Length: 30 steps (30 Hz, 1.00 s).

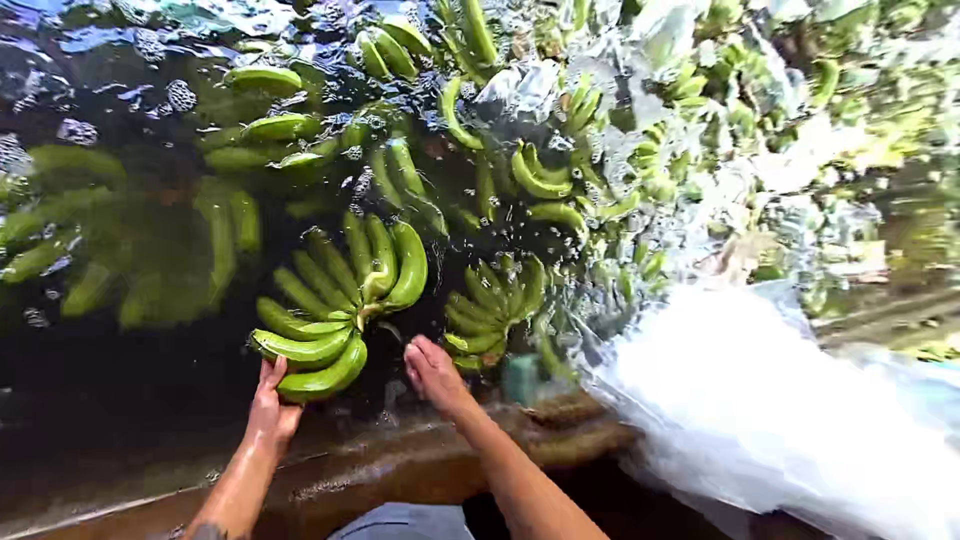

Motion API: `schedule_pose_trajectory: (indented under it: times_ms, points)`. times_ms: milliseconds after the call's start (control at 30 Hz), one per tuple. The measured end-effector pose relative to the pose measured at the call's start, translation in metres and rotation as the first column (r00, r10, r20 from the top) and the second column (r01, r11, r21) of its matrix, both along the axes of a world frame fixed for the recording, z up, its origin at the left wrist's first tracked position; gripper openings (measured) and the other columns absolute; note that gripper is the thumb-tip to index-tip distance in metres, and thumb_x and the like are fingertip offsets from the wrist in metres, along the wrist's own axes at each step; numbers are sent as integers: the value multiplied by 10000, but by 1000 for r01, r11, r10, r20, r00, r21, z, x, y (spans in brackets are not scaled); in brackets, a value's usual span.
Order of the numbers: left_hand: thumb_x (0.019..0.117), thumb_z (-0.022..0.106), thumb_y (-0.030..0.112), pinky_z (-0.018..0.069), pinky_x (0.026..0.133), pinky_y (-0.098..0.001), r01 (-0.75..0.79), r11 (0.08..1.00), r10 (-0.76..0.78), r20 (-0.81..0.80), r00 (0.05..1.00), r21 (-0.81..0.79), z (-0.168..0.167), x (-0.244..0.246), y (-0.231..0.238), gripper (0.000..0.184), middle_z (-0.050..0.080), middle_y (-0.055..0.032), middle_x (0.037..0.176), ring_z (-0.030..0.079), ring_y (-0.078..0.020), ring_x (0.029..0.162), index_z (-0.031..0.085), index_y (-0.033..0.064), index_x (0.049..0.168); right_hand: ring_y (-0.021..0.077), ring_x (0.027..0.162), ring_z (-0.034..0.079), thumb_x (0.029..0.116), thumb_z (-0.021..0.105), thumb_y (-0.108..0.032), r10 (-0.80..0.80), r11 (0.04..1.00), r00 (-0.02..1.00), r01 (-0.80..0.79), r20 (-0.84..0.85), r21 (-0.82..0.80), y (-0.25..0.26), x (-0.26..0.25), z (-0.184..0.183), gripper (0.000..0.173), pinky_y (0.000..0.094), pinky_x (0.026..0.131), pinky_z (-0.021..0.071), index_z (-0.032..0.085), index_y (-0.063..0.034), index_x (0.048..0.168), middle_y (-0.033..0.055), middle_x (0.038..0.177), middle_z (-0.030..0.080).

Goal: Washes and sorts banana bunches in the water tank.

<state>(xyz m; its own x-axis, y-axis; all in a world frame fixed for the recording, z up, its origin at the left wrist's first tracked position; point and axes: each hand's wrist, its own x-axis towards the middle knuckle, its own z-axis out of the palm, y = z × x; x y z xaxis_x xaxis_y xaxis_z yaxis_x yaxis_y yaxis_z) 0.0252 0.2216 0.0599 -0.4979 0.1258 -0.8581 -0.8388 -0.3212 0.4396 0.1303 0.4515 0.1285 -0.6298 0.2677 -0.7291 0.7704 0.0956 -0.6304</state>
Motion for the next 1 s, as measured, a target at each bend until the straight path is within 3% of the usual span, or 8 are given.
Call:
schedule_pose_trajectory:
  times_ms: [167, 267, 367, 467, 600, 800, 900, 1000]
  points:
    - [1091, 445, 183, 570, 953, -482, -26, 1000, 26, -44, 999, -5, 19, 8, 24, 548, 566, -138, 1396, 631, -258, 1200, 233, 195, 1596, 417, 1168, 666, 1128, 320, -336, 138, 868, 964, -227, 226, 441, 0, -45, -54, 486, 593, 997, 507, 551, -7, 1401, 253, 1220, 690]
    - [1088, 452, 184, 554, 982, -491, 12, 1000, -13, -57, 998, -21, 13, 11, 17, 582, 523, -143, 1454, 604, -265, 1243, 199, 200, 1612, 303, 889, 692, 1124, 353, -257, 50, 982, 994, -67, 98, 175, -17, -24, -67, 406, 463, 812, 572, 564, 31, 1317, 203, 1001, 687]
    - [1080, 453, 166, 585, 933, -455, 165, 986, -167, -75, 983, -33, 11, 1, -6, 573, 573, -133, 1387, 647, -234, 1171, 216, 181, 1602, 70, 497, 428, 1126, 330, -253, -21, 935, 997, 49, 80, -352, 4, 2, -59, 287, 235, 462, 392, 531, -50, 1095, -26, 680, 469]
    - [1087, 441, 179, 594, 894, -461, 232, 970, -233, -9, 972, -68, 18, -9, -21, 547, 602, -139, 1335, 669, -242, 1113, 241, 188, 1596, 81, 530, 444, 1120, 353, -252, 105, 929, 993, -79, 55, -361, 9, 6, -65, 309, 256, 496, 408, 558, -21, 1106, -3, 721, 495]
    - [1083, 448, 158, 589, 897, -440, 210, 976, -210, -4, 978, -62, 20, -9, -8, 568, 573, -128, 1368, 657, -238, 1121, 225, 195, 1603, 122, 584, 496, 1116, 353, -192, -198, 974, 978, 188, -72, -127, -42, 18, -96, 338, 315, 565, 470, 579, 59, 1112, 45, 735, 529]
    - [1079, 484, 229, 581, 926, -453, 374, 923, -376, -10, 927, -92, 0, -43, -17, 561, 583, -128, 1376, 646, -238, 1165, 264, 191, 1594, 24, 464, 419, 1083, 346, -244, -133, 784, 986, 168, 104, -597, -24, 61, -32, 256, 195, 431, 378, 548, -99, 1021, -64, 646, 497]
    - [1073, 497, 341, 555, 971, -468, 277, 931, -310, -116, 944, -237, -8, -57, -18, 573, 542, -118, 1445, 608, -246, 1228, 285, 228, 1593, 77, 554, 526, 1093, 362, -212, -125, 951, 992, 113, -25, -288, 18, 58, -25, 304, 252, 513, 483, 585, -5, 1088, 5, 741, 575]
    - [932, 707, 66, 511, 1048, -490, 145, 869, -297, -265, 917, -472, -24, -51, 1, 891, 368, -180, 1590, 506, -290, 1364, 170, 181, 1633, 293, 932, 704, 1102, 417, -244, 356, 931, 934, -351, -39, 104, 31, -10, -45, 373, 505, 899, 557, 630, -62, 1348, 162, 1029, 726]
